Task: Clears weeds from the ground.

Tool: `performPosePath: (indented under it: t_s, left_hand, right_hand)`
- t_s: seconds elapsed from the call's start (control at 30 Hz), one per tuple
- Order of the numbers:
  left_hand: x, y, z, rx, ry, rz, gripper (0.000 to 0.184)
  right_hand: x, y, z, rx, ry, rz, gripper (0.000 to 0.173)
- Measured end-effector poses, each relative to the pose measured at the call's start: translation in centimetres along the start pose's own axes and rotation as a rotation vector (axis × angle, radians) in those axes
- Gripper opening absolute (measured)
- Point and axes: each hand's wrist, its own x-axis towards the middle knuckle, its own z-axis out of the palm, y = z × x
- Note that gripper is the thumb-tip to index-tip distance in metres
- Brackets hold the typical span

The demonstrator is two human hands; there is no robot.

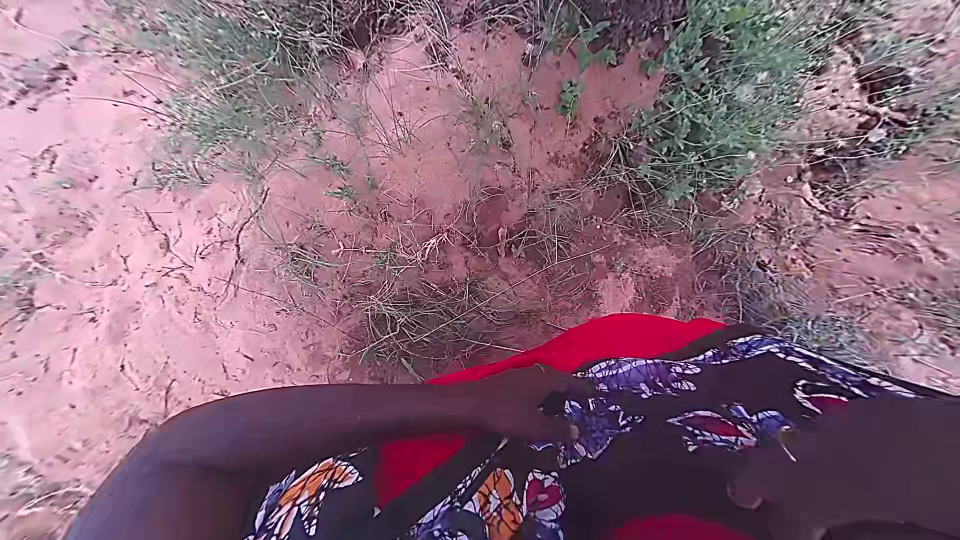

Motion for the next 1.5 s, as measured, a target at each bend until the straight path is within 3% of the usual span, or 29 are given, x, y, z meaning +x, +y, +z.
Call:
performPosePath:
  t_s: [0.1,0.17,0.23,0.3,0.37,0.43,0.5,0.57,0.63,0.7,0.8,0.9,1.03,1.2,1.37,1.5]
  left_hand:
    - [-0.1,-0.4,0.1,0.024,-0.022,-0.021,0.054]
    - [-0.7,-0.5,0.1,0.029,-0.059,-0.066,0.053]
    - [-1.9,0.1,-0.6,0.077,-0.094,-0.133,0.054]
    - [-3.8,1.0,-1.8,0.197,-0.048,-0.174,0.055]
    - [-6.2,3.5,-3.0,0.314,0.067,-0.283,0.058]
    - [-9.1,6.3,-2.6,0.466,0.296,-0.333,0.062]
    - [-11.8,8.2,0.0,0.661,0.583,-0.333,0.064]
    - [-14.2,11.4,2.3,0.689,0.666,-0.436,0.064]
    - [-16.0,15.2,3.6,0.538,0.592,-0.618,0.064]
    - [-17.0,16.4,4.7,0.440,0.615,-0.770,0.064]
    - [-17.3,14.5,4.5,0.357,0.753,-0.862,0.065]
    - [-17.5,10.6,2.9,0.434,0.860,-0.931,0.068]
    - [-19.2,8.4,0.6,0.435,0.908,-0.914,0.072]
    - [-19.5,7.5,-1.7,0.418,0.883,-0.915,0.073]
    - [-19.9,7.0,-1.9,0.379,0.884,-0.853,0.075]
    - [-20.4,7.3,-1.1,0.359,0.904,-0.860,0.074]
  right_hand:
    - [1.4,6.4,-5.9,-0.094,0.288,-0.064,0.033]
    - [3.0,9.1,-9.1,-0.190,0.416,0.163,0.028]
    - [6.0,12.9,-10.9,-0.235,0.452,0.359,0.030]
    - [8.7,17.1,-11.5,-0.291,0.375,0.432,0.034]
    - [11.1,21.0,-11.8,-0.284,0.256,0.439,0.034]
    - [13.9,24.5,-12.2,-0.270,0.291,0.405,0.035]
    - [17.1,27.2,-12.3,-0.181,0.502,0.391,0.039]
    - [20.2,28.9,-12.6,-0.020,0.797,0.409,0.043]
    - [23.0,29.5,-13.5,0.175,1.065,0.389,0.042]
    - [25.4,30.0,-14.1,0.319,1.184,0.381,0.040]
    - [27.4,30.3,-14.3,0.401,1.267,0.406,0.036]
    - [27.8,32.0,-14.8,0.410,1.396,0.295,0.032]
    - [28.4,33.9,-14.8,0.395,1.375,0.064,0.027]
    - [28.0,34.7,-15.9,0.942,1.229,-0.160,0.018]
    - [27.9,33.3,-14.8,0.743,1.349,0.055,0.021]
    - [27.5,32.4,-13.8,0.795,1.372,0.067,0.021]
